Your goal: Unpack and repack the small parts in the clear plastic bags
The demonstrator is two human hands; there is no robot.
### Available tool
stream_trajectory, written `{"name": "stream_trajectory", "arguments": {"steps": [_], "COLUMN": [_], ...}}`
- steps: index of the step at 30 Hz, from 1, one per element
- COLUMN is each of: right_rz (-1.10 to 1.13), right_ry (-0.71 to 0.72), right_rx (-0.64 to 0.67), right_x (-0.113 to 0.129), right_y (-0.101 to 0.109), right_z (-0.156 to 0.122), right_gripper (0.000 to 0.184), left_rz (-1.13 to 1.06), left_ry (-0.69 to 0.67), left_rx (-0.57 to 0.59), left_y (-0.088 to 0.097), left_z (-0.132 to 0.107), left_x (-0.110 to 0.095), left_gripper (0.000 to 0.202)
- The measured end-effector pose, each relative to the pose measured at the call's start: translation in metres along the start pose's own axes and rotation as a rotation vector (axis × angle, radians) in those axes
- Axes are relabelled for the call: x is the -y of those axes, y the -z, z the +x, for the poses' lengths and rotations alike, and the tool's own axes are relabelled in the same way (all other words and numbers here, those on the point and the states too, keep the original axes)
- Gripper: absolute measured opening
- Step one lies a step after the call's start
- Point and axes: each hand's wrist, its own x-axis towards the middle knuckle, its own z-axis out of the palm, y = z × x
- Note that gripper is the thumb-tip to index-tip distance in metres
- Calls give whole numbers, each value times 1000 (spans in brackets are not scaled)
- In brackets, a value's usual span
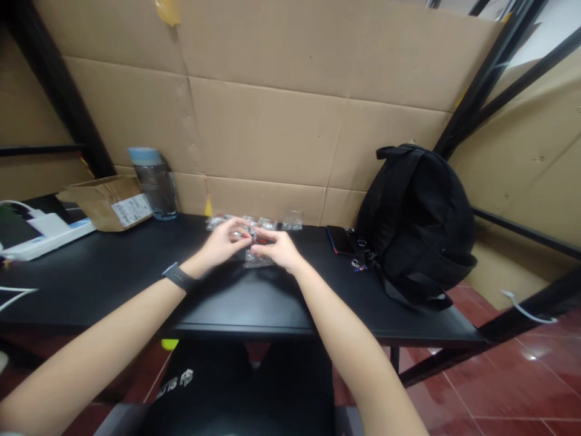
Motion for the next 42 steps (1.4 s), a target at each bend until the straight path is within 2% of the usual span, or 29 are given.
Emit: {"name": "stream_trajectory", "arguments": {"steps": [12,19,24,26,28,31,33,35,40,42], "right_rz": [-48,-36,-41,-79,-125,-203,-266,-345,-687,-847], "right_ry": [25,12,53,63,72,88,88,84,65,46], "right_rx": [52,34,30,29,-12,-81,-80,-62,61,106], "right_x": [-3,-5,4,10,16,19,18,18,30,38], "right_y": [11,10,11,15,22,34,42,47,53,54], "right_z": [1,2,1,-1,-3,-4,-4,-4,-12,-17], "right_gripper": [71,73,67,69,72,58,48,44,32,28], "left_rz": [-29,-20,34,162,296,356,361,392,441,519], "left_ry": [-42,-42,21,41,16,-35,-36,-43,-159,-153], "left_rx": [79,102,64,143,319,598,716,750,726,707], "left_y": [1,-2,4,10,17,23,22,18,7,4], "left_z": [-2,-3,-4,-5,-6,-8,-9,-10,-14,-17], "left_x": [-8,-12,-9,-10,-13,-22,-26,-27,-19,-16], "left_gripper": [39,35,52,45,29,21,23,28,34,33]}}
